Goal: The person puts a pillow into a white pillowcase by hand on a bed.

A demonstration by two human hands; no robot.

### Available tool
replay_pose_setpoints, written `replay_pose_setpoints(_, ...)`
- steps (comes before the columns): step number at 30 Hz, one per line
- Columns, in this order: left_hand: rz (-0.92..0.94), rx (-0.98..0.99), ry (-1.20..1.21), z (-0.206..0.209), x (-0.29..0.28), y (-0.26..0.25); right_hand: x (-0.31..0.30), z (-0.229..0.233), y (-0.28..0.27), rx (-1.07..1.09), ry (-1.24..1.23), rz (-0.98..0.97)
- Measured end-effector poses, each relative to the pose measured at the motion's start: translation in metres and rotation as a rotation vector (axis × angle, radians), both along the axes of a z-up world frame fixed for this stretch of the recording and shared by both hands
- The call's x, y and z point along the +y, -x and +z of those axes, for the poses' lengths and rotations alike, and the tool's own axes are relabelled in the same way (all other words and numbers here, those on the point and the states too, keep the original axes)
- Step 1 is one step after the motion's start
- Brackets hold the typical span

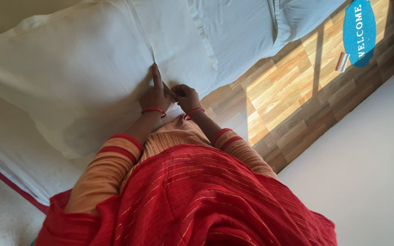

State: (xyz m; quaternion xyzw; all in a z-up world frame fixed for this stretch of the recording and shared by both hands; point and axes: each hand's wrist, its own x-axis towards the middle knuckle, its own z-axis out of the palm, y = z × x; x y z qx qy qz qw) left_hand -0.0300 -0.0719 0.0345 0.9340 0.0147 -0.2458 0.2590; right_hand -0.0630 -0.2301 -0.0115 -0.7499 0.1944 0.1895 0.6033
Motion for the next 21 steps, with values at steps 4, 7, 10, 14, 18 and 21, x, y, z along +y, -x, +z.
replay_pose_setpoints(4,-0.009,-0.024,0.138,-0.001,-0.007,0.015,-0.002,-0.035,-0.001,0.016,-0.292,-0.030)
replay_pose_setpoints(7,-0.034,-0.010,0.269,-0.023,0.002,0.022,0.005,-0.051,-0.003,-0.025,-0.129,0.105)
replay_pose_setpoints(10,-0.063,-0.013,0.387,-0.052,0.011,0.023,0.005,-0.050,-0.003,0.060,0.030,0.263)
replay_pose_setpoints(14,-0.124,0.086,0.334,-0.058,0.013,0.017,-0.007,-0.044,-0.013,0.079,-0.272,0.279)
replay_pose_setpoints(18,-0.124,0.134,0.356,-0.044,0.009,0.009,-0.032,-0.034,-0.006,0.142,-0.298,0.168)
replay_pose_setpoints(21,-0.143,0.162,0.432,-0.037,0.021,0.008,-0.027,-0.026,0.010,-0.089,0.039,0.228)
